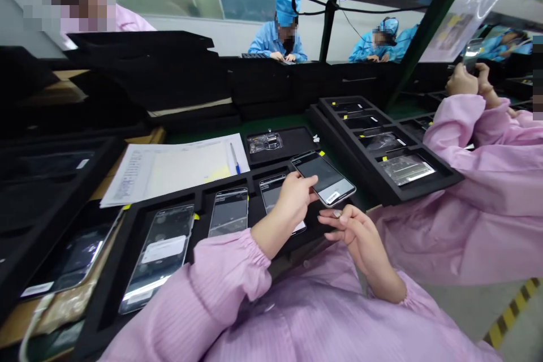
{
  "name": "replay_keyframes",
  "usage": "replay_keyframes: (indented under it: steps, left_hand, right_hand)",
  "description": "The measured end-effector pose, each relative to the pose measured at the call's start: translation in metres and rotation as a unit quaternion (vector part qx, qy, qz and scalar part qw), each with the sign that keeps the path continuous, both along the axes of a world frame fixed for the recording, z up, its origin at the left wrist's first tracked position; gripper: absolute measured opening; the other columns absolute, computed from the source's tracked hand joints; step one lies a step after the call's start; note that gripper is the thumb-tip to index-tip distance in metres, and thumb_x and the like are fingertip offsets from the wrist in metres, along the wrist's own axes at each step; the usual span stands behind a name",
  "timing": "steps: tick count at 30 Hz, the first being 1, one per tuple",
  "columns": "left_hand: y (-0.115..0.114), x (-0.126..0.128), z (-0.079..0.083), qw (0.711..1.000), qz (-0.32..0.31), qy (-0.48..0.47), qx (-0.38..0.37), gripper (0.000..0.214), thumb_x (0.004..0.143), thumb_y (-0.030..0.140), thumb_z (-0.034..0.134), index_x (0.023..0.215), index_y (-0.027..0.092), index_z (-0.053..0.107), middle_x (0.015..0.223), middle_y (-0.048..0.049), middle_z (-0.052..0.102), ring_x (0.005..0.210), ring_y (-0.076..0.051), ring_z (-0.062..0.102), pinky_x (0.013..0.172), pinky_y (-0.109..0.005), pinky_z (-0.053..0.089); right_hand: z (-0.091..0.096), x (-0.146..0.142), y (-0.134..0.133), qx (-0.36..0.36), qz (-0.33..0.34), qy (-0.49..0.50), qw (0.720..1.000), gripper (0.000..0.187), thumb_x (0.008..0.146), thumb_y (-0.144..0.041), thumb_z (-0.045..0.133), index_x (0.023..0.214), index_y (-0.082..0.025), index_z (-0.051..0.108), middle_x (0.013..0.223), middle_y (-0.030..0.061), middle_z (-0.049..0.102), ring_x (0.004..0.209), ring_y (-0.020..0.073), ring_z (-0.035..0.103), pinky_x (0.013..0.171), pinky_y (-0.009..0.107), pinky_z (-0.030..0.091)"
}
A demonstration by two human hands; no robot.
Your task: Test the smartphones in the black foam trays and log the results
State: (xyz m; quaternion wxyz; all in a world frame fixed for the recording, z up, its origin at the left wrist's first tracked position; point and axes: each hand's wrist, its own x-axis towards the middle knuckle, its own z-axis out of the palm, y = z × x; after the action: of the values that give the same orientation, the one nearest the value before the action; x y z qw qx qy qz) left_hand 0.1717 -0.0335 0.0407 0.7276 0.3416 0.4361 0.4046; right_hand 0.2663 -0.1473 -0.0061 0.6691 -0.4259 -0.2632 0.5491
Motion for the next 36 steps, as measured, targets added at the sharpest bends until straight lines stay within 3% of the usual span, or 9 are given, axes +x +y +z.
replay_keyframes:
  steps: [3, 7, 18, 25, 31, 36]
  left_hand:
    - [-0.006, -0.013, 0.012, 0.999, 0.012, -0.037, 0.017, 0.014, 0.076, 0.008, 0.065, 0.086, 0.015, 0.059, 0.089, -0.0069, 0.07, 0.074, -0.017, 0.068, 0.075, -0.036, 0.059]
    - [-0.012, -0.017, 0.015, 0.998, 0.023, -0.055, 0.022, 0.016, 0.076, 0.008, 0.063, 0.089, 0.014, 0.059, 0.086, -0.0068, 0.071, 0.074, -0.018, 0.069, 0.074, -0.036, 0.06]
    - [-0.014, -0.019, 0.01, 0.997, 0.03, -0.045, 0.047, 0.027, 0.076, 0.01, 0.065, 0.1, 0.015, 0.054, 0.099, -0.009, 0.07, 0.076, -0.02, 0.069, 0.07, -0.038, 0.059]
    - [-0.016, -0.019, 0.004, 0.995, 0.048, -0.043, 0.07, 0.037, 0.073, 0.016, 0.069, 0.105, 0.018, 0.051, 0.1, -0.0072, 0.069, 0.08, -0.02, 0.068, 0.067, -0.035, 0.057]
    - [-0.022, -0.015, 0.003, 0.994, 0.051, -0.052, 0.087, 0.041, 0.074, 0.018, 0.068, 0.11, 0.019, 0.049, 0.106, -0.0081, 0.069, 0.085, -0.022, 0.069, 0.065, -0.033, 0.057]
    - [-0.018, -0.015, 0.001, 0.996, 0.036, -0.068, 0.048, 0.034, 0.073, 0.016, 0.067, 0.103, 0.016, 0.051, 0.102, -0.0097, 0.07, 0.08, -0.021, 0.069, 0.063, -0.033, 0.057]
  right_hand:
    - [0.005, -0.006, -0.001, 0.043, -0.014, 0.011, 0.999, 0.027, 0.079, -0.033, 0.078, 0.069, -0.02, 0.056, 0.092, 0.002, 0.074, 0.095, 0.0237, 0.075, 0.061, 0.023, 0.063]
    - [0.011, -0.011, -0.001, 0.064, -0.01, 0.008, 0.998, 0.025, 0.081, -0.03, 0.077, 0.069, -0.02, 0.057, 0.087, -0.0003, 0.071, 0.097, 0.0233, 0.075, 0.059, 0.022, 0.063]
    - [0.008, -0.009, -0.001, 0.059, 0.011, -0.033, 0.998, 0.026, 0.08, -0.033, 0.078, 0.07, -0.02, 0.059, 0.082, 0.0011, 0.071, 0.099, 0.0258, 0.074, 0.06, 0.024, 0.064]
    - [0.004, -0.01, 0.002, 0.035, -0.012, -0.023, 0.999, 0.028, 0.078, -0.033, 0.079, 0.067, -0.02, 0.057, 0.077, -0.0001, 0.068, 0.094, 0.0258, 0.075, 0.054, 0.023, 0.063]
    - [0.0, -0.013, 0.003, 0.028, 0.01, -0.015, 0.999, 0.029, 0.077, -0.036, 0.079, 0.069, -0.02, 0.056, 0.089, 0.0061, 0.077, 0.089, 0.0257, 0.076, 0.054, 0.025, 0.063]
    - [0.003, -0.013, 0.0, 0.052, 0.014, -0.007, 0.999, 0.027, 0.079, -0.033, 0.078, 0.068, -0.02, 0.056, 0.095, 0.0063, 0.078, 0.094, 0.0248, 0.075, 0.057, 0.024, 0.063]
